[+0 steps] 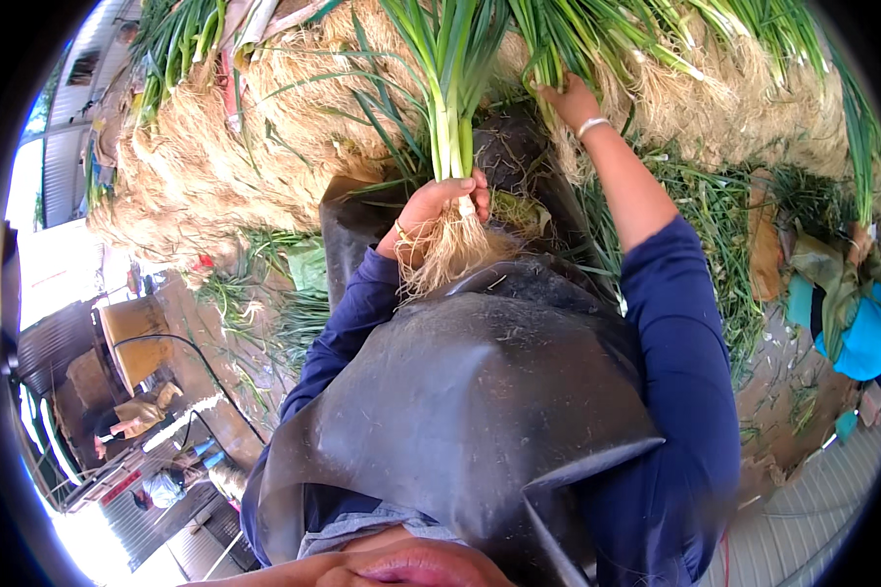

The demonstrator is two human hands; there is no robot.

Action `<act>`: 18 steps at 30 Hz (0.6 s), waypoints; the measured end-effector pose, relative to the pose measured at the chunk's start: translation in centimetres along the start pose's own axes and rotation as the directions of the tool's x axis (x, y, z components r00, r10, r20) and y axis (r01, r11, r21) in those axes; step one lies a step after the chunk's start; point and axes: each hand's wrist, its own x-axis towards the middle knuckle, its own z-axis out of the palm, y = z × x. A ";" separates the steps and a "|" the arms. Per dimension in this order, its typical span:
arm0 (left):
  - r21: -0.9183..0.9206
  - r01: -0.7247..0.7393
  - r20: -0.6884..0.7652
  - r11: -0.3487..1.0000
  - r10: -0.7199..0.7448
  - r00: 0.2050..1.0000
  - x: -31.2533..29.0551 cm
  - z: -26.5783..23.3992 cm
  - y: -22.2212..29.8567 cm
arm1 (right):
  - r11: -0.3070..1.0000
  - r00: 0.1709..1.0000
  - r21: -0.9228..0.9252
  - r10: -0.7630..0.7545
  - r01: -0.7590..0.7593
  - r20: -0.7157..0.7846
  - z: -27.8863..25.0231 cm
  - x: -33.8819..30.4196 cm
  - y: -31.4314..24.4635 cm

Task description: The person sorts green onions by hand, picking them up from a pile, removing damaged leaves, and placing them into a separate bunch.

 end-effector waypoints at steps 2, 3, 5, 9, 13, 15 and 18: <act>-0.041 -0.003 -0.042 0.999 0.002 0.999 -0.6 -0.2 0.3 | 0.998 0.983 0.015 0.052 -0.055 0.179 -0.6 1.7 -1.0; -0.066 -0.011 -0.067 0.998 0.007 0.998 -1.0 -0.7 0.5 | 0.996 0.984 0.070 0.040 -0.053 0.176 -1.2 1.1 -2.5; -0.064 -0.049 -0.038 0.997 0.046 0.998 -1.4 -1.3 0.4 | 0.985 0.984 0.166 0.009 -0.038 0.178 -3.2 -2.8 -6.0; -0.088 -0.035 0.085 0.996 0.042 0.996 0.4 -0.2 -0.6 | 0.978 0.977 -0.012 -0.206 0.206 -0.047 -3.6 -10.4 -6.5; -0.167 0.094 -0.007 0.981 -0.097 0.995 1.5 0.6 -1.5 | 0.929 0.964 0.328 -0.228 0.173 0.135 -2.7 -15.5 -9.8; 0.060 0.105 -0.057 0.993 -0.102 0.993 1.7 -0.3 -1.3 | 0.923 0.890 0.167 -0.379 0.346 0.254 -2.8 -16.1 -9.9; 0.161 0.088 -0.197 0.983 -0.056 0.979 0.7 1.3 -1.0 | 0.838 0.781 0.060 -0.529 0.542 0.334 -3.3 -15.3 -9.8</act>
